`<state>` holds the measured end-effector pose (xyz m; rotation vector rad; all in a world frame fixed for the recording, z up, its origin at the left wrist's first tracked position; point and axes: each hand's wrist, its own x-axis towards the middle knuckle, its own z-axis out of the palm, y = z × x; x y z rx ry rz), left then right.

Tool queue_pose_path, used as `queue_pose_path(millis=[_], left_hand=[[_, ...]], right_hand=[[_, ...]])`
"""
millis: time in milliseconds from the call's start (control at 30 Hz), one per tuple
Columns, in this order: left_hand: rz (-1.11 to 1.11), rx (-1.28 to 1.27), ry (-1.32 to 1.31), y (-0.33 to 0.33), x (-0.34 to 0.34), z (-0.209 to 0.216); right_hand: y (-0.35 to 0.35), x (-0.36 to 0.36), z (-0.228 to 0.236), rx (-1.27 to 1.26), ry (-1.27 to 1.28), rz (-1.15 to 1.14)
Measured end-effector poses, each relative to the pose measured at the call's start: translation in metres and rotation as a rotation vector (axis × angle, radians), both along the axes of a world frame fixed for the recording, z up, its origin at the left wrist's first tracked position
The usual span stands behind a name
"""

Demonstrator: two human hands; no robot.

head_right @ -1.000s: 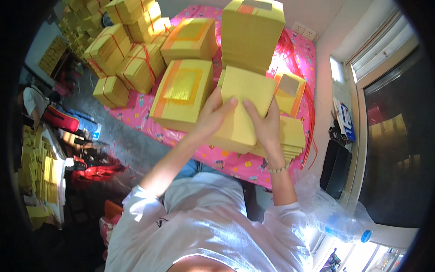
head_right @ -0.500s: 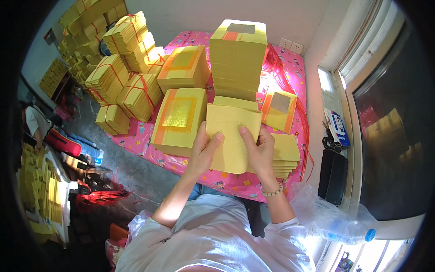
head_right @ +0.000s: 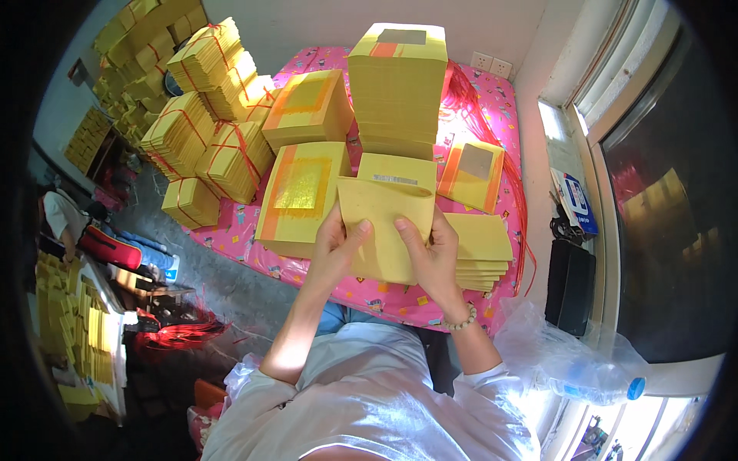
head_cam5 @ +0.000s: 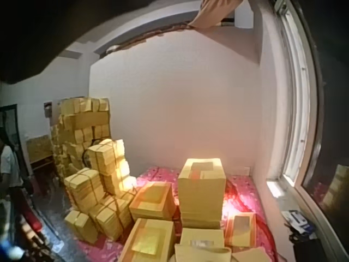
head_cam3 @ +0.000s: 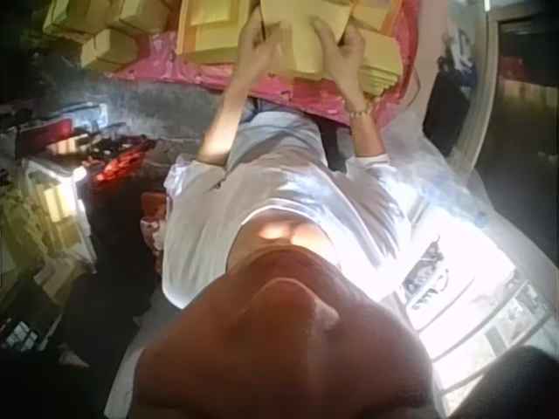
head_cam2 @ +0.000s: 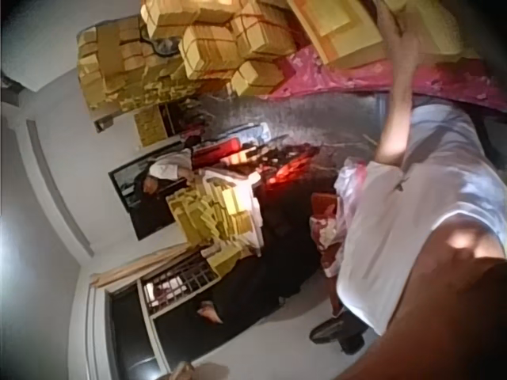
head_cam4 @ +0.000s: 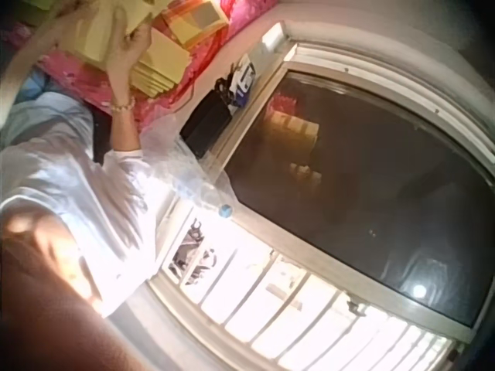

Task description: The person repeatedly folds yellow paper sheets into small pouches with a clear window. They pick up a sheet, fold the sides and bottom to form a pocket, and place the finished pouch onto a growing stack on the table. The process is repetitive and involves handling the paper by hand.

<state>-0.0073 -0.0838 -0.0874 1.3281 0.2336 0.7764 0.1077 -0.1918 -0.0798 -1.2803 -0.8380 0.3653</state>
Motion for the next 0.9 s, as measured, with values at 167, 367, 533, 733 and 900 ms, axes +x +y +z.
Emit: queue_pose_path(millis=[167,367,533,733,900], left_hand=[[0.081,0.084,-0.054,0.005,0.008,-0.005],[0.161,0.194,0.042,0.007,0.015,-0.033],[0.024,0.134,0.067,0.016,0.016,-0.019],[-0.123,-0.221,0.196,0.039,0.029,0.011],[-0.141,-0.251,0.27,0.047,0.036,0.009]], right_hand=[[0.007,0.013,-0.006,-0.009,-0.044,0.069],[0.008,0.021,-0.027,-0.059,0.025,0.082],[0.008,0.021,-0.014,-0.048,0.02,0.061],[0.033,0.04,0.004,-0.18,0.213,0.127],[0.038,0.049,-0.003,-0.182,0.313,0.162]])
